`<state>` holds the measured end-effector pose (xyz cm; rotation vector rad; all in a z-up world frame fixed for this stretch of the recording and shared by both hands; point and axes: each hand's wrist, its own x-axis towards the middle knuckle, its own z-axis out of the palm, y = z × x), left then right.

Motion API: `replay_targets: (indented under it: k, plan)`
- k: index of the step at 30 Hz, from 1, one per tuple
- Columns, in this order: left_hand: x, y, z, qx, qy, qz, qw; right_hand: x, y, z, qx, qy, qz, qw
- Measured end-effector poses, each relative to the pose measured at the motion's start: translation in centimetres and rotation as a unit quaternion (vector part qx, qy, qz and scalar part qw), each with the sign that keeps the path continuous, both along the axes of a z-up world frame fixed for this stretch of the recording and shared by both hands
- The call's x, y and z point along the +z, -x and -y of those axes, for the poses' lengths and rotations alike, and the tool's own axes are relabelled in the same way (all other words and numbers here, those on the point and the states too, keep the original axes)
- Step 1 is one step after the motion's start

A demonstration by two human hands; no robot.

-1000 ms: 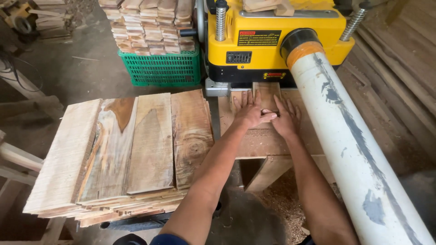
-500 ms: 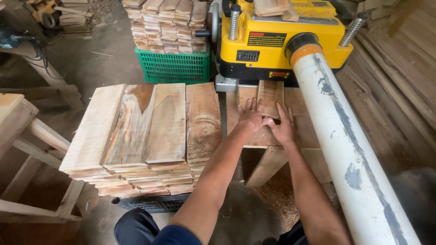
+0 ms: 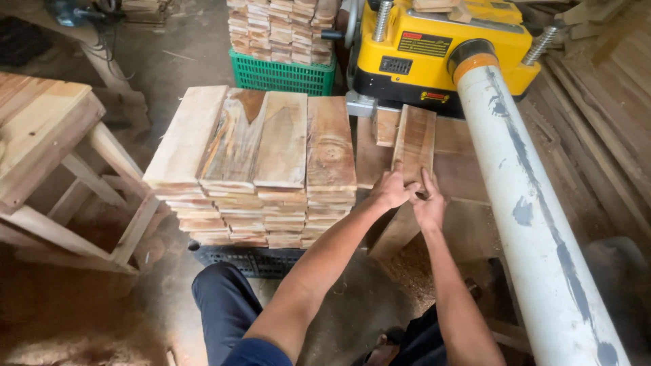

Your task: Feeding individual wooden boards into a thickness planer machine to smooth and level their surfaces.

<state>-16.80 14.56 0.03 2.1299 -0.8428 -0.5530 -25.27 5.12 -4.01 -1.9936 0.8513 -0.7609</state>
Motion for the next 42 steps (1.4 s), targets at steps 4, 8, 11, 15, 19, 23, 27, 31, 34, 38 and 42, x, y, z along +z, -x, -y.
replay_targets:
  k: [4, 8, 11, 15, 19, 23, 27, 31, 34, 38, 42]
  plan:
    - [-2.5, 0.6, -0.3, 0.172, 0.158, -0.137, 0.963, 0.3, 2.2, -3.2, -0.022, 0.03, 0.075, 0.996]
    - [0.8, 2.0, -2.4, 0.188, 0.174, -0.084, 0.963, 2.2, 2.6, -5.9, -0.032, 0.031, 0.129, 0.991]
    - [3.6, 3.0, -5.3, 0.195, 0.214, -0.075, 0.954, 3.9, 2.8, -7.9, -0.032, 0.05, 0.174, 0.983]
    - [7.0, 3.0, -10.3, 0.198, 0.236, -0.015, 0.951, 7.5, 1.8, -11.0, 0.046, 0.038, 0.222, 0.973]
    - [10.3, 3.4, -15.8, 0.23, 0.233, 0.076, 0.942, 7.4, -1.4, -12.6, 0.112, 0.042, 0.238, 0.964]
    - [7.7, 1.0, -18.5, 0.285, 0.155, 0.239, 0.915, 9.1, -1.1, -17.1, 0.134, 0.059, 0.201, 0.969]
    - [4.1, -0.9, -20.3, 0.29, 0.101, 0.288, 0.907, 8.1, -1.6, -17.9, 0.176, 0.109, 0.084, 0.975]
    - [2.6, -3.4, -19.0, 0.275, 0.096, 0.294, 0.91, 6.7, -3.8, -16.2, 0.186, 0.119, 0.068, 0.973]
    - [3.1, -4.1, -18.7, 0.271, 0.056, 0.343, 0.898, 7.7, -3.2, -17.0, 0.197, 0.128, 0.072, 0.969]
    - [1.0, -4.7, -18.8, 0.242, 0.02, 0.365, 0.899, 8.7, -1.5, -19.0, 0.19, 0.133, 0.105, 0.967]
    - [2.7, -3.3, -19.5, 0.243, 0.028, 0.393, 0.886, 9.6, -1.1, -19.9, 0.186, 0.133, 0.128, 0.965]
